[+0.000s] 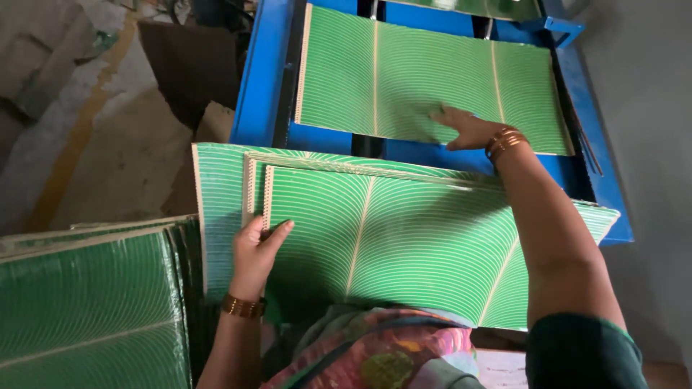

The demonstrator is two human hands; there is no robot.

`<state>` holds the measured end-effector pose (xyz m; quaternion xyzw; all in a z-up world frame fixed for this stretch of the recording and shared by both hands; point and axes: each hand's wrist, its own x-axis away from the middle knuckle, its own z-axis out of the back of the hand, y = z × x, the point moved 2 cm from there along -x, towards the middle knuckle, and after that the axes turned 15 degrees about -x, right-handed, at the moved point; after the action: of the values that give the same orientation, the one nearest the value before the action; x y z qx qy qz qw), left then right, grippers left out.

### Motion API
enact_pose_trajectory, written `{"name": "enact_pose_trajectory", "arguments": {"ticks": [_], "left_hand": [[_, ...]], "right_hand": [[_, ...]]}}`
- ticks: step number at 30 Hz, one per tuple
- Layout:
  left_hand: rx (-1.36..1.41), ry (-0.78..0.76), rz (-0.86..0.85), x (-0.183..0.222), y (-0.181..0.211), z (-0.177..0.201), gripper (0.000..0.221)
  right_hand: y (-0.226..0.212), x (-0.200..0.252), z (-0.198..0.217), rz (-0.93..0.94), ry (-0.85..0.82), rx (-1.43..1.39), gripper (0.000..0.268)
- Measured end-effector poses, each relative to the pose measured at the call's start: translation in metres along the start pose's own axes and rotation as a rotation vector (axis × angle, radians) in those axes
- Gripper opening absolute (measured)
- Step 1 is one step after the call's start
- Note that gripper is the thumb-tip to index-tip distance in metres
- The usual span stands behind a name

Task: Stacking and aligning large printed paper sheets with a banana-leaf pattern onto a machine or table.

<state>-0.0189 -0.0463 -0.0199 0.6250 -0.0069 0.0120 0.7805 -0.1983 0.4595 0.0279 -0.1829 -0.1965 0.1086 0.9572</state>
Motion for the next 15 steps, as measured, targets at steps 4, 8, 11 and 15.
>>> {"name": "enact_pose_trajectory", "arguments": {"ticks": [4,8,11,15], "left_hand": [[0.080,0.026,-0.035,0.003,-0.006,-0.002,0.013],[0.118,0.065,-0.023,0.006,-0.001,-0.005,0.012],[0.263,0.084,-0.044,0.003,-0.016,-0.004,0.014],[0.381,0.146,-0.082,0.000,-0.005,0.004,0.023]], "right_hand": [[-0.067,0.059,0.036,-0.020,0.118,-0.216,0.072],[-0.142,0.143,0.029,0.329,0.360,-0.198,0.067],[-0.162,0.190,-0.008,0.686,0.358,-0.232,0.076],[-0.187,0.238,-0.069,0.528,0.337,-0.076,0.095]]}}
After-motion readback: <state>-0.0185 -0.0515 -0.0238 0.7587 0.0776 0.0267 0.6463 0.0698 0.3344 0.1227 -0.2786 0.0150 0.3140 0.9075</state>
